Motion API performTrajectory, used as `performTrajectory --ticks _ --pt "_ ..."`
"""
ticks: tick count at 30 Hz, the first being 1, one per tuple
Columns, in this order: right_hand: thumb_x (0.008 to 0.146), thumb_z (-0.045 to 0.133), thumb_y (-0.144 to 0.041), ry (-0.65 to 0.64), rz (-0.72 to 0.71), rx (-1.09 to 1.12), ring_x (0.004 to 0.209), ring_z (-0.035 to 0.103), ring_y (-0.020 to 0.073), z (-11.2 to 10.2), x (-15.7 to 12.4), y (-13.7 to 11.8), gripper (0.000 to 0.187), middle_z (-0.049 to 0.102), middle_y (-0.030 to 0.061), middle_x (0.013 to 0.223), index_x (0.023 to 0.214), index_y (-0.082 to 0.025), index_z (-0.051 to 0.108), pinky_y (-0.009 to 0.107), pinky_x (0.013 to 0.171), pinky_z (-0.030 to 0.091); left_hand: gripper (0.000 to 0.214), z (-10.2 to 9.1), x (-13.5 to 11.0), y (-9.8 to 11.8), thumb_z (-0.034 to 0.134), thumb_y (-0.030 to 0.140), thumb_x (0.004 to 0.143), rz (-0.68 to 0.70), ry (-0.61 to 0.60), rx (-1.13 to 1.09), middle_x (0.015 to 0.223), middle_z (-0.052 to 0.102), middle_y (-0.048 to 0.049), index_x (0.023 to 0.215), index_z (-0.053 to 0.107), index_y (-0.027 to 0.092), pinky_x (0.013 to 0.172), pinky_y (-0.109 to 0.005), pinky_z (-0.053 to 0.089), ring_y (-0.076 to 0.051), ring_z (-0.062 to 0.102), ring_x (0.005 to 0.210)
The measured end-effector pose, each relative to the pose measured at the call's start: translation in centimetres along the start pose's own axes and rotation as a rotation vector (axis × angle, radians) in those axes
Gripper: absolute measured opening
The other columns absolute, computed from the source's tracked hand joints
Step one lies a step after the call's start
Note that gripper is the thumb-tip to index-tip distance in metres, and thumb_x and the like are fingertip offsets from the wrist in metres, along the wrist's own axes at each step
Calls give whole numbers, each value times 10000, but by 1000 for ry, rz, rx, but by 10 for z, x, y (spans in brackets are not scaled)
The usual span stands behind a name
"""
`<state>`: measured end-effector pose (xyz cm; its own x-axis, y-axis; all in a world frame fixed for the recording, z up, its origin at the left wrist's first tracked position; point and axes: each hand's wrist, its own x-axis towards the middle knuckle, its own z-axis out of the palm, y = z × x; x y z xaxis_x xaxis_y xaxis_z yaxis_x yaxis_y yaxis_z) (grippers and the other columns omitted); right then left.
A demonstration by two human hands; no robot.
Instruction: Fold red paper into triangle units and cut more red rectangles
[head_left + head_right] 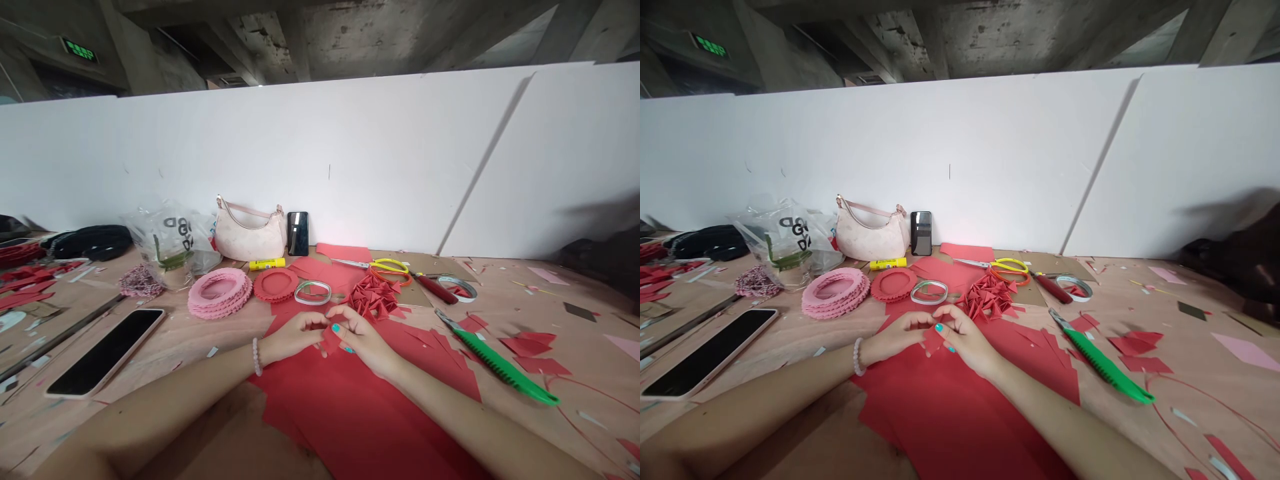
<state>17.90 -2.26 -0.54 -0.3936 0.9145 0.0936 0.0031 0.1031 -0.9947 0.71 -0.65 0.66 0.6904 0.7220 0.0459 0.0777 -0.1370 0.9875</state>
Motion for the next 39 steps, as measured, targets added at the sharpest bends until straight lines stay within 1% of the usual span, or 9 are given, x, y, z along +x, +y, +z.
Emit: performTrajectory --ticks 5,9,11,13,15,19,24,29,39 --pt "788 517 -435 13 -46 -103 520 375 102 1 -2 1 307 346 -74 584 1024 -249 455 222 501 323 213 3 0 3 491 308 785 -23 67 83 738 598 -20 778 594 122 571 -230 457 -105 568 546" --pt "676 653 -332 56 -205 -356 611 415 125 4 -5 4 528 417 -35 729 1142 -267 414 242 561 367 180 4 0 4 496 270 764 -28 171 138 632 557 13 696 578 124 522 -202 415 -92 542 498" --pt "704 615 -298 128 -234 -426 596 421 127 4 -6 4 417 447 -25 733 1090 -259 464 248 555 368 180 4 0 3 488 259 762 -30 180 143 619 536 20 671 564 124 506 -200 401 -92 539 489" --pt "778 517 -298 185 -226 -407 564 428 126 3 -5 4 203 470 -18 693 971 -235 524 250 534 363 196 4 1 2 470 268 775 -31 181 138 622 513 26 667 550 125 504 -202 399 -91 545 482" --pt "820 450 -306 200 -195 -358 543 441 121 1 -4 3 146 491 -13 673 895 -218 540 250 522 369 202 3 1 0 456 276 787 -28 177 134 643 512 24 690 551 127 512 -204 406 -92 553 489" --pt "815 444 -275 181 -178 -317 538 474 114 -2 -1 3 139 523 -10 698 890 -208 540 249 524 399 215 2 1 0 451 297 796 -17 142 103 716 557 -1 774 589 133 519 -213 423 -98 549 525" --pt "740 460 -158 152 -181 -298 552 509 111 -2 -1 3 190 579 8 816 890 -209 565 259 545 428 228 2 2 2 448 278 780 -49 153 100 634 568 0 752 616 127 530 -218 415 -114 544 535" --pt "685 456 -114 122 -202 -266 591 540 130 -2 -3 -1 228 600 15 774 838 -197 604 273 585 445 181 0 3 -1 449 225 729 -73 239 72 583 559 16 662 589 131 521 -204 380 -115 526 549" --pt "625 445 -48 47 -216 -186 698 555 168 -4 -3 -4 260 607 22 749 736 -198 627 284 638 433 205 -2 4 -3 409 236 733 -105 220 -3 572 547 16 621 550 139 500 -201 356 -104 515 516"
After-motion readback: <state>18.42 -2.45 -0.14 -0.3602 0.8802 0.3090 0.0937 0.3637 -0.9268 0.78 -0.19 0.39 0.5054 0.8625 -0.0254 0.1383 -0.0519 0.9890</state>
